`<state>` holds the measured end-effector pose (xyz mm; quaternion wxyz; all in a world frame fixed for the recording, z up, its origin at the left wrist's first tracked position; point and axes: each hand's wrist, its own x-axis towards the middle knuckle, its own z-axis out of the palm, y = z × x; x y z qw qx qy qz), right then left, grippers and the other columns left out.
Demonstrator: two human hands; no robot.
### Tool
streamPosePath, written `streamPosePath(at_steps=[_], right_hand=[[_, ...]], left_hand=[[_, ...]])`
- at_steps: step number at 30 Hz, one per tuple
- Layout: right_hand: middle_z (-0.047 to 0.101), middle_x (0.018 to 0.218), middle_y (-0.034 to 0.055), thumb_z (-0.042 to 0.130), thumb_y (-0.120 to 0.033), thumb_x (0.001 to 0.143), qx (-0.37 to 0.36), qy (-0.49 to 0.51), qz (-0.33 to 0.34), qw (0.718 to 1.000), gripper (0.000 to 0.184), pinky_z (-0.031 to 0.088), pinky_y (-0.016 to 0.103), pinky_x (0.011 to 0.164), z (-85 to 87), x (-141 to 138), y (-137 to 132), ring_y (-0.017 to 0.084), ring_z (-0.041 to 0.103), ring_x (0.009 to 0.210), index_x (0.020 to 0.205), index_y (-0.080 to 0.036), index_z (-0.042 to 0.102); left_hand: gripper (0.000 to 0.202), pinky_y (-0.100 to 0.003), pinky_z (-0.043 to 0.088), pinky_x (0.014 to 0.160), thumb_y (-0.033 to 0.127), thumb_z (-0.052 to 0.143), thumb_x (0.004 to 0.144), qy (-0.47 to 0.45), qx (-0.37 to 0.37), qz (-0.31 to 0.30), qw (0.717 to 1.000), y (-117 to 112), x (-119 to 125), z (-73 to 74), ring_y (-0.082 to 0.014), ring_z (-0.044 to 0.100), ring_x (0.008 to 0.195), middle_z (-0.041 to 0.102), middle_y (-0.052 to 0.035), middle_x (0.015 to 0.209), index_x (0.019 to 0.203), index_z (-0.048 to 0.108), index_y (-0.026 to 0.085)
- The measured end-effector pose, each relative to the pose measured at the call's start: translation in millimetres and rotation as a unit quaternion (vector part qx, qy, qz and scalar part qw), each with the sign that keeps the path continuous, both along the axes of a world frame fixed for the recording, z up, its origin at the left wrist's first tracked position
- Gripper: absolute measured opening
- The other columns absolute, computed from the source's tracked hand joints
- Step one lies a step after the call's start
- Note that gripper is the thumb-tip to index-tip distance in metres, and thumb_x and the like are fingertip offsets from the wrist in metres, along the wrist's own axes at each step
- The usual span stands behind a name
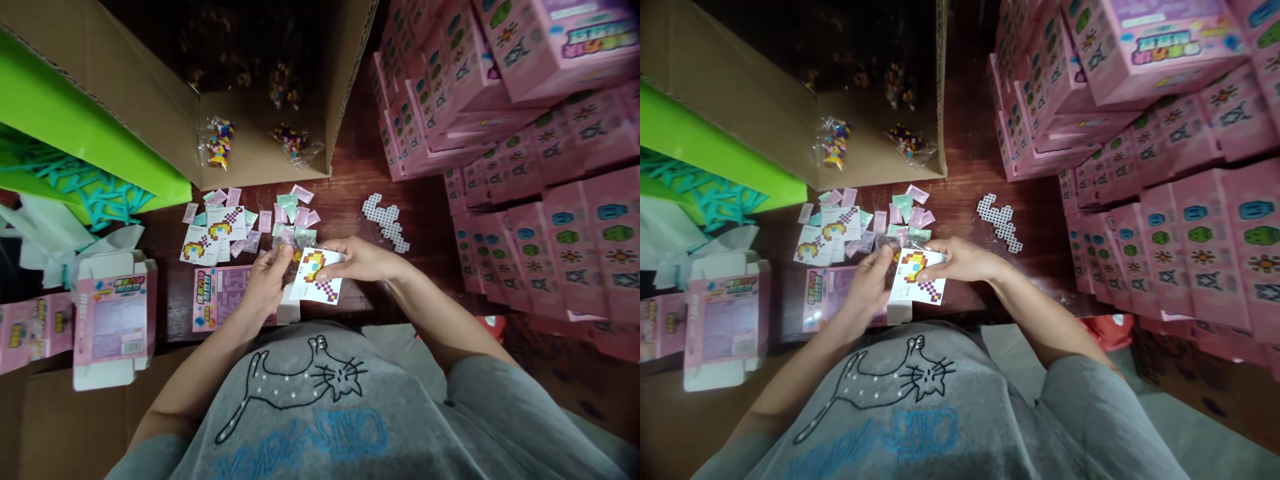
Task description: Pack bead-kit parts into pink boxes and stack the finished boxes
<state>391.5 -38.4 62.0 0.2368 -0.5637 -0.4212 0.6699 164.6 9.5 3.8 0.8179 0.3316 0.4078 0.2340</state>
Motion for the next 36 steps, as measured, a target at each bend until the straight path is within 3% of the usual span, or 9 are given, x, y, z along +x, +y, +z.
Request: streamPosePath(at_steps=[5,10,12,15,19,22,25,31,36], right_hand=[[0.084,0.096,0.0039,0.100,-0.064,0.072,-0.011,-0.049,-0.078,0.996,0.056,0.060,0.032,0.076,20.0,43,-16,0.017,0.073,0.081,0.101,-0.019,0.084],[0.083,0.105,0.0125,0.096,-0.072,0.072,-0.040,-0.303,-0.183,0.935,0.059,0.066,0.055,0.089,5.6,127,-33,0.035,0.079,0.100,0.103,-0.024,0.081],[0.080,0.102,0.0163,0.093,-0.074,0.073,-0.018,-0.422,-0.145,0.895,0.053,0.061,0.069,0.105,-16.7,141,-33,0.045,0.075,0.120,0.086,-0.025,0.074],[0.076,0.107,0.0199,0.086,-0.072,0.079,0.034,-0.512,-0.081,0.854,0.050,0.048,0.078,0.122,-47.9,134,-31,0.050,0.066,0.137,0.081,-0.026,0.066],[0.069,0.126,0.0189,0.091,-0.062,0.077,0.064,-0.522,-0.107,0.844,0.052,0.057,0.067,0.116,-54.1,112,-37,0.042,0.068,0.128,0.106,-0.023,0.071],[0.069,0.125,0.0130,0.094,-0.058,0.078,0.135,-0.482,-0.110,0.859,0.073,0.061,0.061,0.111,-27.3,96,-38,0.036,0.070,0.120,0.138,-0.025,0.067],[0.073,0.130,0.0114,0.086,-0.053,0.091,0.237,-0.447,-0.084,0.859,0.083,0.062,0.059,0.109,14.1,64,-24,0.035,0.072,0.118,0.163,-0.028,0.053],[0.077,0.138,0.0146,0.065,-0.029,0.109,0.397,-0.533,0.065,0.745,0.037,0.059,0.062,0.107,63.8,-46,15,0.039,0.070,0.125,0.146,-0.028,0.070],[0.082,0.130,0.0156,0.064,-0.033,0.111,0.376,-0.484,0.208,0.763,0.035,0.063,0.056,0.098,69.9,-82,24,0.037,0.074,0.114,0.143,-0.024,0.076]], left_hand=[[0.068,-0.056,0.065,0.115,0.068,0.081,0.100,0.022,0.240,-0.139,0.960,25,-41,13.6,-0.0349,0.075,0.138,0.073,-0.0135,0.156,0.154,0.066,0.031],[0.120,-0.080,0.006,0.143,0.050,0.100,0.081,0.276,0.514,-0.405,0.704,69,-117,18.5,-0.0538,0.010,0.180,0.018,-0.0184,0.194,0.181,0.038,0.027],[0.127,-0.081,0.003,0.142,0.047,0.098,0.080,0.321,0.513,-0.479,0.636,73,-128,14.6,-0.0553,0.007,0.179,0.025,-0.0225,0.191,0.184,0.030,0.021],[0.126,-0.079,0.005,0.143,0.045,0.094,0.084,0.309,0.512,-0.534,0.598,67,-124,15.1,-0.0514,0.019,0.179,0.053,-0.0225,0.178,0.185,0.025,0.019],[0.107,-0.072,0.036,0.137,0.043,0.090,0.089,0.343,0.482,-0.483,0.645,64,-125,34.9,-0.0486,0.051,0.163,0.061,-0.0215,0.169,0.180,0.039,0.023],[0.083,-0.058,0.059,0.120,0.048,0.082,0.096,0.369,0.439,-0.367,0.732,69,-140,54.6,-0.0416,0.070,0.144,0.065,-0.0158,0.165,0.172,0.054,0.029],[0.070,-0.055,0.059,0.120,0.055,0.083,0.095,0.350,0.402,-0.255,0.807,66,-145,64.9,-0.0385,0.074,0.137,0.074,-0.0122,0.155,0.157,0.067,0.027],[0.080,-0.046,0.063,0.108,0.055,0.095,0.086,0.236,0.279,-0.100,0.925,31,-112,46.4,-0.0315,0.080,0.123,0.083,-0.0134,0.136,0.155,0.069,0.022],[0.066,-0.043,0.063,0.109,0.048,0.097,0.087,0.173,0.257,0.013,0.951,25,-128,37.0,-0.0284,0.080,0.120,0.084,-0.0130,0.134,0.144,0.077,0.021]])
